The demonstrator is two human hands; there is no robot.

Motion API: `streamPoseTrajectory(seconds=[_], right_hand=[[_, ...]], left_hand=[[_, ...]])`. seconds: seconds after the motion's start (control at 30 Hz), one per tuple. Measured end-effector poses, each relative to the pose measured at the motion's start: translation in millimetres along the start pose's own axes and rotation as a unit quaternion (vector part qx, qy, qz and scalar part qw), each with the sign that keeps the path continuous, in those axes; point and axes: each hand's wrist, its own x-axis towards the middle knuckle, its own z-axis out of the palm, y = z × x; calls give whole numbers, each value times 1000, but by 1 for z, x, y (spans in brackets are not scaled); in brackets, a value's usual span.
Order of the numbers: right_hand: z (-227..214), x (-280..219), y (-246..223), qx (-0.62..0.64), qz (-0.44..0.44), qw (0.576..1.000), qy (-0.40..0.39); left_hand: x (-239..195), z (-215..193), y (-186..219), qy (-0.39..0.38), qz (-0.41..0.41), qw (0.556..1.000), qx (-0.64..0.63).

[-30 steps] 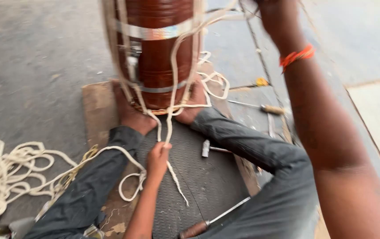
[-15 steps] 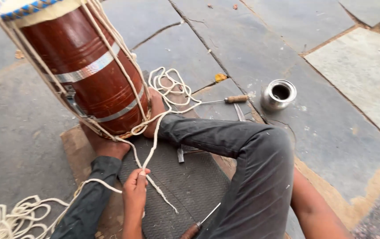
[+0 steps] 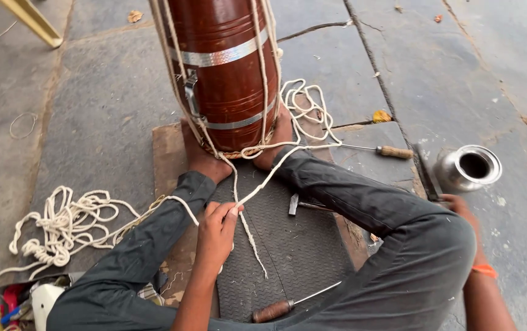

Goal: The person sits on the floor and works on a large wooden drum placed between their legs. They tie and tighten white ropes around the drum's base, then use a knife to cut and fray the rope ends. The person also uses a metal tool to adjust the rope tension.

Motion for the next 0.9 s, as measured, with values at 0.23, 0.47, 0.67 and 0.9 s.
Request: streamPoseTrajectory(seconds=[0.23,0.47,0.67,0.9], right_hand=[[-129,-65,-127,92,-41,981,-163],[32,-195,-292,164,21,850,-499],[72,-210,-333,324,75,791,-513],[91,-211,-305,517,173,560,-624]], left_hand=[[24,-20,49,40,-19,998,-39],[-14,-7,48,70,23,991,-113],[-38,-9,22,6,-17,985,-174],[-23,8,-27,-209,-29,876,-434]])
